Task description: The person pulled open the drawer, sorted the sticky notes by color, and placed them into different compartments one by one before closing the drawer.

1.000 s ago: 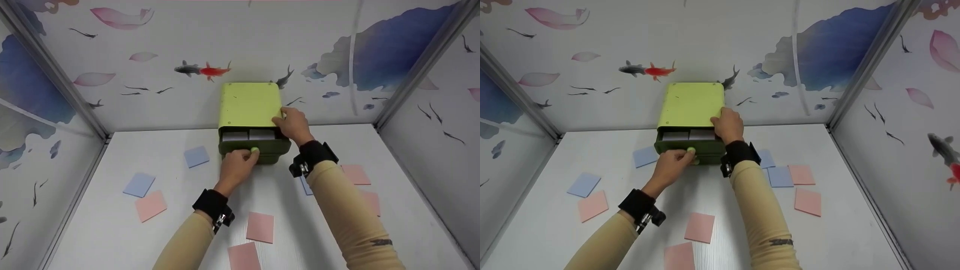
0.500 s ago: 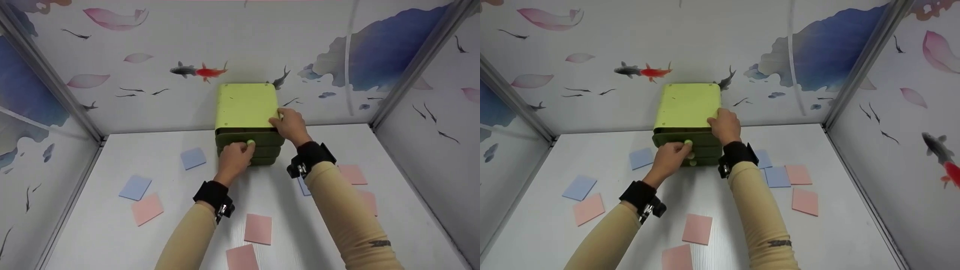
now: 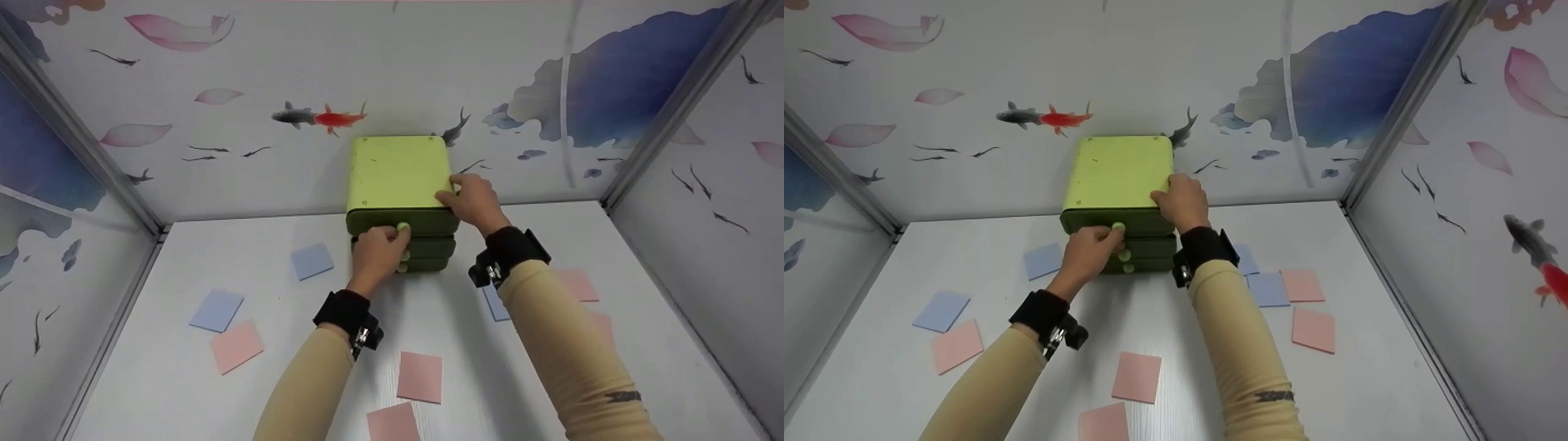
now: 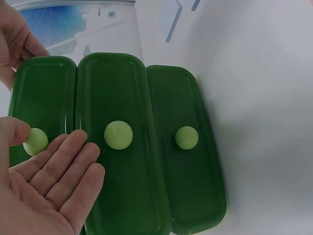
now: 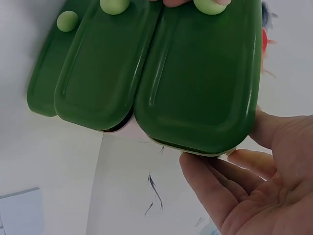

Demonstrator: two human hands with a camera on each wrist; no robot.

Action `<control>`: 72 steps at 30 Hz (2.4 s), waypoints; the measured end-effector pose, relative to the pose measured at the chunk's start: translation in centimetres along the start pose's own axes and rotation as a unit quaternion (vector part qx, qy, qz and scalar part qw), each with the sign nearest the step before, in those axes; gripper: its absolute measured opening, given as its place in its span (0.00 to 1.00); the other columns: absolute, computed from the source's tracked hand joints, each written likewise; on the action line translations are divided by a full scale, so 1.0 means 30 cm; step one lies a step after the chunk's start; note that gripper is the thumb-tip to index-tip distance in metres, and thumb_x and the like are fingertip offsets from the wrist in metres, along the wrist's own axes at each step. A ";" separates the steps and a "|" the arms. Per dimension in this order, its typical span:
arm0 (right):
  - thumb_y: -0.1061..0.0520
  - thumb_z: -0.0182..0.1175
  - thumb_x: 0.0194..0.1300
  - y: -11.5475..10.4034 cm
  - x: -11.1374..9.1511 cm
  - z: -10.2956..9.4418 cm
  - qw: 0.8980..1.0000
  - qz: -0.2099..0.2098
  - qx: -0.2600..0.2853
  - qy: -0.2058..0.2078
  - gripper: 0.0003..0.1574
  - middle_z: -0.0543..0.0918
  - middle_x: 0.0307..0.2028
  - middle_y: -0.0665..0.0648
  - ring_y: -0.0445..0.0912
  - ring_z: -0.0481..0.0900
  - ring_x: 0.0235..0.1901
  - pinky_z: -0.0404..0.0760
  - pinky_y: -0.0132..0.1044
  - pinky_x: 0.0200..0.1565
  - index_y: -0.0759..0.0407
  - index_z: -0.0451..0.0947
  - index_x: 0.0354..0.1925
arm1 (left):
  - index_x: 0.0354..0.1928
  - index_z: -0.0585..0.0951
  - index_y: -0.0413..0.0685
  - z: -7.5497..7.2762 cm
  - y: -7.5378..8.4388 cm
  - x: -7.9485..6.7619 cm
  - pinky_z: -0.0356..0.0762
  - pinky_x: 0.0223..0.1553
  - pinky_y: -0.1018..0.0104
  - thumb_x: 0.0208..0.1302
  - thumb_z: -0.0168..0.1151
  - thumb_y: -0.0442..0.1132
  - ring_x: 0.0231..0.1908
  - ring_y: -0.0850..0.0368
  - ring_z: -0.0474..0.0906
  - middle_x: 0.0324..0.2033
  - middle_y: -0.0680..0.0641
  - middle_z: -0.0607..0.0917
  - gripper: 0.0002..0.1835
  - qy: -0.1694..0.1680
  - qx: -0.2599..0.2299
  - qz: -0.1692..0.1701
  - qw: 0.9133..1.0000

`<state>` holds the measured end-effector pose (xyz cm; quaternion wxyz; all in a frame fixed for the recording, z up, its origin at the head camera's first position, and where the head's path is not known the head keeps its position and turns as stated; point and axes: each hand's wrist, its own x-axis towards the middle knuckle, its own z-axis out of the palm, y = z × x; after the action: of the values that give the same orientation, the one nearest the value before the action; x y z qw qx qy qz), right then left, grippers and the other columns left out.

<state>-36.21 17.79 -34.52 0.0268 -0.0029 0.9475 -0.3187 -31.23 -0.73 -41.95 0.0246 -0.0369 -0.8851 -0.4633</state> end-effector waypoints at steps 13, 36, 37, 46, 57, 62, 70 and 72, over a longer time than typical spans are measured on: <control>0.49 0.56 0.72 -0.027 -0.015 0.005 1.000 0.005 0.021 -0.005 0.37 0.77 0.61 0.66 0.55 0.80 0.54 0.78 0.48 0.56 0.63 0.61 0.71 | 0.31 0.84 0.48 -0.023 0.003 0.005 0.70 0.27 0.67 0.72 0.52 0.57 0.24 0.58 0.79 0.31 0.49 0.89 0.23 0.018 0.012 0.002 1.000; 0.46 0.46 0.76 0.113 -0.058 0.031 0.998 -0.011 0.047 0.038 0.27 0.81 0.54 0.63 0.56 0.80 0.52 0.78 0.51 0.53 0.61 0.74 0.61 | 0.35 0.85 0.49 -0.169 -0.089 -0.053 0.72 0.30 0.63 0.73 0.51 0.48 0.25 0.56 0.78 0.28 0.50 0.86 0.17 0.081 0.074 0.015 0.994; 0.46 0.46 0.76 0.124 -0.067 0.036 0.998 -0.011 0.044 0.044 0.27 0.82 0.52 0.63 0.55 0.80 0.51 0.78 0.50 0.52 0.61 0.75 0.60 | 0.35 0.85 0.49 -0.181 -0.095 -0.053 0.72 0.30 0.63 0.73 0.51 0.47 0.26 0.56 0.78 0.28 0.50 0.86 0.16 0.092 0.079 0.012 0.993; 0.53 0.48 0.73 0.239 -0.166 0.124 0.997 0.013 0.061 0.039 0.19 0.87 0.39 0.61 0.47 0.84 0.33 0.77 0.34 0.34 0.64 0.80 0.47 | 0.55 0.81 0.44 -0.260 -0.110 -0.035 0.79 0.47 0.55 0.73 0.49 0.44 0.46 0.49 0.84 0.47 0.44 0.87 0.18 0.119 0.096 -0.014 0.988; 0.58 0.51 0.72 0.224 -0.226 0.348 0.984 0.028 0.166 -0.057 0.17 0.86 0.39 0.69 0.52 0.86 0.34 0.83 0.37 0.36 0.68 0.82 0.45 | 0.68 0.70 0.46 -0.249 -0.053 0.001 0.76 0.48 0.58 0.78 0.41 0.45 0.43 0.52 0.81 0.51 0.43 0.83 0.23 0.077 0.035 0.012 0.996; 0.54 0.52 0.73 0.155 -0.213 0.410 0.975 0.032 0.202 -0.085 0.18 0.85 0.42 0.68 0.51 0.86 0.36 0.84 0.39 0.39 0.66 0.83 0.41 | 0.55 0.77 0.43 -0.242 -0.026 0.023 0.71 0.50 0.58 0.79 0.37 0.51 0.43 0.50 0.75 0.44 0.42 0.80 0.24 0.053 0.004 -0.021 0.998; 0.46 0.54 0.73 0.089 -0.189 0.454 0.956 0.064 0.274 -0.085 0.23 0.84 0.42 0.65 0.47 0.85 0.36 0.84 0.41 0.42 0.66 0.81 0.43 | 0.51 0.77 0.44 -0.228 -0.017 0.065 0.69 0.45 0.58 0.77 0.36 0.58 0.40 0.50 0.73 0.41 0.43 0.79 0.27 0.028 -0.016 -0.068 0.997; 0.45 0.53 0.73 0.083 -0.181 0.462 0.953 0.071 0.286 -0.078 0.25 0.84 0.42 0.66 0.47 0.84 0.35 0.84 0.39 0.40 0.67 0.81 0.42 | 0.49 0.76 0.43 -0.223 -0.020 0.075 0.67 0.43 0.58 0.76 0.36 0.59 0.38 0.50 0.72 0.38 0.43 0.76 0.28 0.015 -0.023 -0.081 0.996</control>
<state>-30.02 11.51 -46.77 0.1229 0.0476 0.8096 -0.5721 -33.46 -6.48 -38.45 -0.0009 0.0415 -0.8737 -0.4847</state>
